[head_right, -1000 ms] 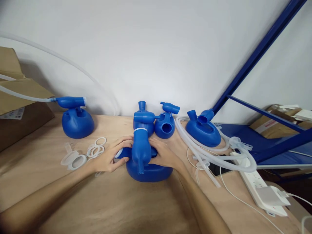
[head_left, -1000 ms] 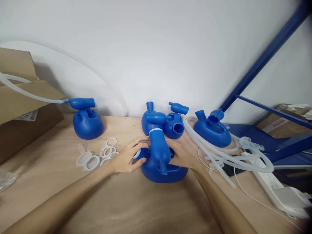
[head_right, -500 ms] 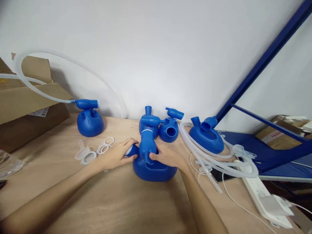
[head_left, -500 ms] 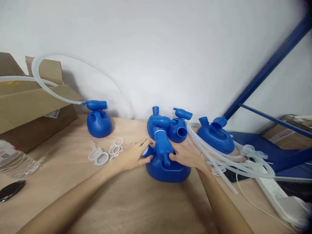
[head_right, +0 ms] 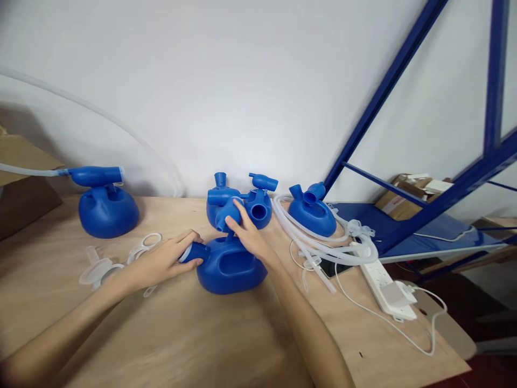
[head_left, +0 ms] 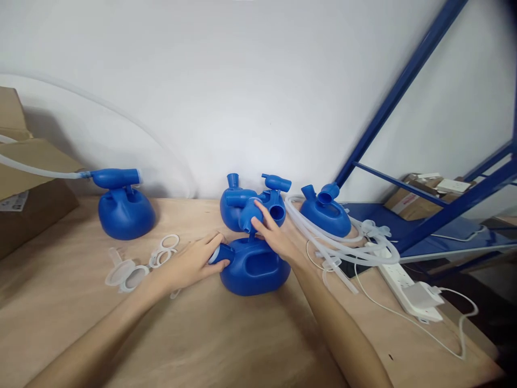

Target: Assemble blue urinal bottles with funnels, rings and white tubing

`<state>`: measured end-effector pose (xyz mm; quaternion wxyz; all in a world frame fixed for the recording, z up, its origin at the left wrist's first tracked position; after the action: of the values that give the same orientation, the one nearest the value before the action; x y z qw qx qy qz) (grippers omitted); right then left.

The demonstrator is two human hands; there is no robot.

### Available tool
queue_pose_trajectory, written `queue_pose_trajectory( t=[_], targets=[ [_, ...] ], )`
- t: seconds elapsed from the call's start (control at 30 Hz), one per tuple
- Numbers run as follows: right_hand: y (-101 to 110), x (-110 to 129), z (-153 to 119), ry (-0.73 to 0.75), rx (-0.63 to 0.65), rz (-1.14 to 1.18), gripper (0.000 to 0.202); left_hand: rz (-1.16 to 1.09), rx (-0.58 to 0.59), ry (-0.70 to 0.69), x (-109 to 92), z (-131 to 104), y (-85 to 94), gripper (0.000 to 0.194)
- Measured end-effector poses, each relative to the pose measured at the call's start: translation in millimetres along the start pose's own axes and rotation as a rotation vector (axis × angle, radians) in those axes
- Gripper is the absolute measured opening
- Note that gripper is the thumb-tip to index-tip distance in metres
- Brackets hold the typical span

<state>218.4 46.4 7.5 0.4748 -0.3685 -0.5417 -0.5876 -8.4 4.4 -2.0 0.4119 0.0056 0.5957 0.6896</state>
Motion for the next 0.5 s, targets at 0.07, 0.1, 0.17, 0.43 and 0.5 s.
queue_pose_trajectory(
  t=[0.07, 0.1, 0.17, 0.43, 0.5],
  targets=[
    [13, 2, 2, 0.059, -0.032, 0.033, 0.084, 0.049, 0.01, 0.039, 3, 0, 3.7, 0.035],
    [20, 7, 1, 0.101, -0.007, 0.029, 0.087, 0.063, 0.005, 0.05, 4, 0, 7.1, 0.036],
    [35, 19, -7, 0.186, 0.112, -0.001, 0.094, 0.071, -0.046, 0.05, 2, 0, 17.9, 0.042],
    [96, 66, -67, 0.464, 0.45, -0.26, 0.116, 0.014, -0.194, -0.171, -77, 19, 29.3, 0.034],
    [127, 69, -77, 0.54, 0.254, -0.257, 0.105, 0.133, -0.113, -0.226, -102, 32, 2.7, 0.031]
  ],
)
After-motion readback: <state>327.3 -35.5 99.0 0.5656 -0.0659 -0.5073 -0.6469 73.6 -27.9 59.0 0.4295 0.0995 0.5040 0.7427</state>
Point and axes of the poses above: each hand's wrist, its own z-axis towards the middle knuckle, its own y-axis out of the back of the hand, x = y × z, the point moved 4 cm from there along z, towards the middle knuckle, and after that the axes turned 10 degrees about -x, right-handed, at the moved point
